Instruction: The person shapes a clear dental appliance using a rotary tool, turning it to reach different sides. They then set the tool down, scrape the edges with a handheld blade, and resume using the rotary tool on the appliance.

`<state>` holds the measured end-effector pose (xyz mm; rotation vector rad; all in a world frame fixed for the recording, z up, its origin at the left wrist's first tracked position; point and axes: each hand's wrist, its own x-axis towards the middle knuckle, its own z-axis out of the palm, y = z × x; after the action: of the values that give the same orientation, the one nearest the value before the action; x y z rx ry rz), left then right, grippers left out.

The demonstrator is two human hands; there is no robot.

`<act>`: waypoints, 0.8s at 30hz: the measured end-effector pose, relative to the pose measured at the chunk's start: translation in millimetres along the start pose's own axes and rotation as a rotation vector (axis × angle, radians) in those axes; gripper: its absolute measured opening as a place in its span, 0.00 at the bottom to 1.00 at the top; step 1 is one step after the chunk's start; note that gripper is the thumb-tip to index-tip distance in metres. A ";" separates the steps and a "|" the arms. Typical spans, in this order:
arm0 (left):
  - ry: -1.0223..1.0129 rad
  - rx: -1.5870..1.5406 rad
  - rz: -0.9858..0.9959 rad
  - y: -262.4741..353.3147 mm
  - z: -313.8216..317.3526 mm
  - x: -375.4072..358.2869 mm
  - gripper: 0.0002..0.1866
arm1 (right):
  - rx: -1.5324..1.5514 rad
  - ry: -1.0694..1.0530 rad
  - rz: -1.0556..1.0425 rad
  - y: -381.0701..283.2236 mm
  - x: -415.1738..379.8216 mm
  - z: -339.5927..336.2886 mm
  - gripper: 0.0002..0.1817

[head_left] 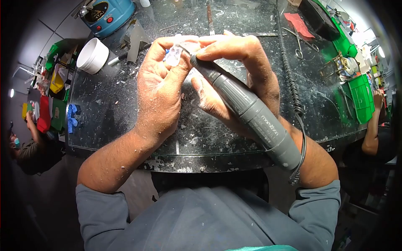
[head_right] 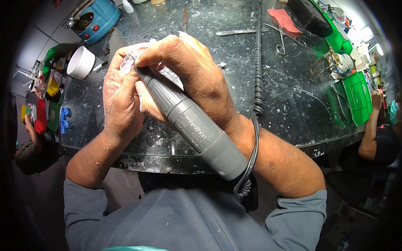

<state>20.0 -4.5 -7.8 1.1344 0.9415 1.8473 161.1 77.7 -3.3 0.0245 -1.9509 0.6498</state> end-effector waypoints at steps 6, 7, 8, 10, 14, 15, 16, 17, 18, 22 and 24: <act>0.030 0.041 -0.051 3.4 2.4 -1.8 0.10 | 0.014 0.072 0.101 0.4 -2.1 2.3 0.23; 0.009 0.036 -0.026 1.5 0.1 -1.2 0.10 | -0.031 0.017 0.045 0.4 -0.7 0.4 0.24; -0.011 0.032 -0.001 0.5 -1.2 -0.5 0.11 | -0.075 -0.038 -0.012 0.8 0.0 -1.1 0.24; -0.004 0.037 0.009 0.8 -0.9 0.0 0.10 | -0.050 -0.037 -0.023 2.8 -1.5 -0.6 0.24; -0.001 0.035 -0.014 0.8 -0.7 -0.4 0.11 | 0.055 0.014 0.030 2.1 -1.6 1.2 0.23; -0.006 0.024 -0.008 0.4 -0.7 -0.7 0.11 | 0.026 0.006 0.026 1.8 -1.7 1.3 0.23; -0.006 0.024 -0.008 1.0 -0.9 -0.8 0.11 | -0.003 -0.002 0.021 1.7 -1.7 1.4 0.23; -0.016 0.028 -0.022 2.0 -1.3 -0.9 0.11 | -0.003 -0.002 0.021 1.9 -0.7 4.6 0.23; -0.026 0.032 -0.035 2.5 -1.4 -1.0 0.11 | 0.033 0.096 0.026 2.3 1.3 10.4 0.21; -0.038 0.052 -0.002 2.3 -1.7 -1.2 0.11 | 0.031 -0.031 -0.030 3.9 -0.5 0.7 0.24; -0.058 0.053 -0.007 0.7 -3.9 -1.2 0.11 | 0.089 -0.004 0.014 5.6 -1.7 5.2 0.24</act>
<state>16.6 -6.7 -8.9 1.2084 0.9651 1.7838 155.9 79.7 -8.8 0.0681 -1.9263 0.7460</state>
